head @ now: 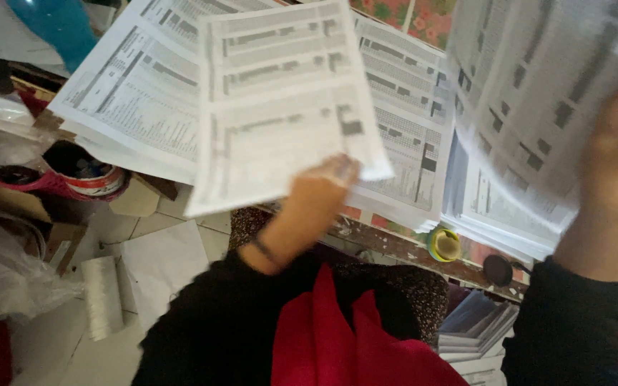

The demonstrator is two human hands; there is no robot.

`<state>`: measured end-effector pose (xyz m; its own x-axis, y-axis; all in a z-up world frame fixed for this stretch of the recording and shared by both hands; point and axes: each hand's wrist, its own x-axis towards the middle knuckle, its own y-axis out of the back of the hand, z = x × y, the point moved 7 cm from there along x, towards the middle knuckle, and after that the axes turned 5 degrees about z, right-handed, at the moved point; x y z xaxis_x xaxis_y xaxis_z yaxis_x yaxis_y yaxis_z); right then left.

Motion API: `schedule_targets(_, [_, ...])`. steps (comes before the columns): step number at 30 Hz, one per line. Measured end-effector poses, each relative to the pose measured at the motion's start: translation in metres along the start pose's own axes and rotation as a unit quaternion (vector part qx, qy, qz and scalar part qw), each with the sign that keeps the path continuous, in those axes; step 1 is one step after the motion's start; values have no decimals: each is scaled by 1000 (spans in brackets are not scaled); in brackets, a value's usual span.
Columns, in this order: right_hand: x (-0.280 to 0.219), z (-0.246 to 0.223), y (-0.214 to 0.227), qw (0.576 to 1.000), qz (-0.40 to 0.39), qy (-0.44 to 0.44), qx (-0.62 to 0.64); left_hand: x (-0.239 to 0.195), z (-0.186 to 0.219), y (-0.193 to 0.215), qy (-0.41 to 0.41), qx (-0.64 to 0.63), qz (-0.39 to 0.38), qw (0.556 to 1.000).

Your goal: Sorting and stacking large printed sheets of paper into organized piles on a table in a print shop.

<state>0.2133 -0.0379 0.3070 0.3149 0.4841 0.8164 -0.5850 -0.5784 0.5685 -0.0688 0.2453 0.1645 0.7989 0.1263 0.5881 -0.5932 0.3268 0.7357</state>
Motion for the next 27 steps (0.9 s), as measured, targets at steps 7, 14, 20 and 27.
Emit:
schedule_targets(7, [-48,-175,-30,932,-40,-112,344,-24,126,-88,-3,-50,-126,991])
schedule_targets(14, [-187,-298,-49,945,-75,223,226,-85,2,10,154,-292,-261,907])
schedule_targets(20, [-170,-331,-33,926,-96,145,336,-134,-143,13,452,-412,-46,790])
schedule_targets(27, [-175,-378,-36,919,-59,181,344,-93,-140,-21,454,-432,-16,779])
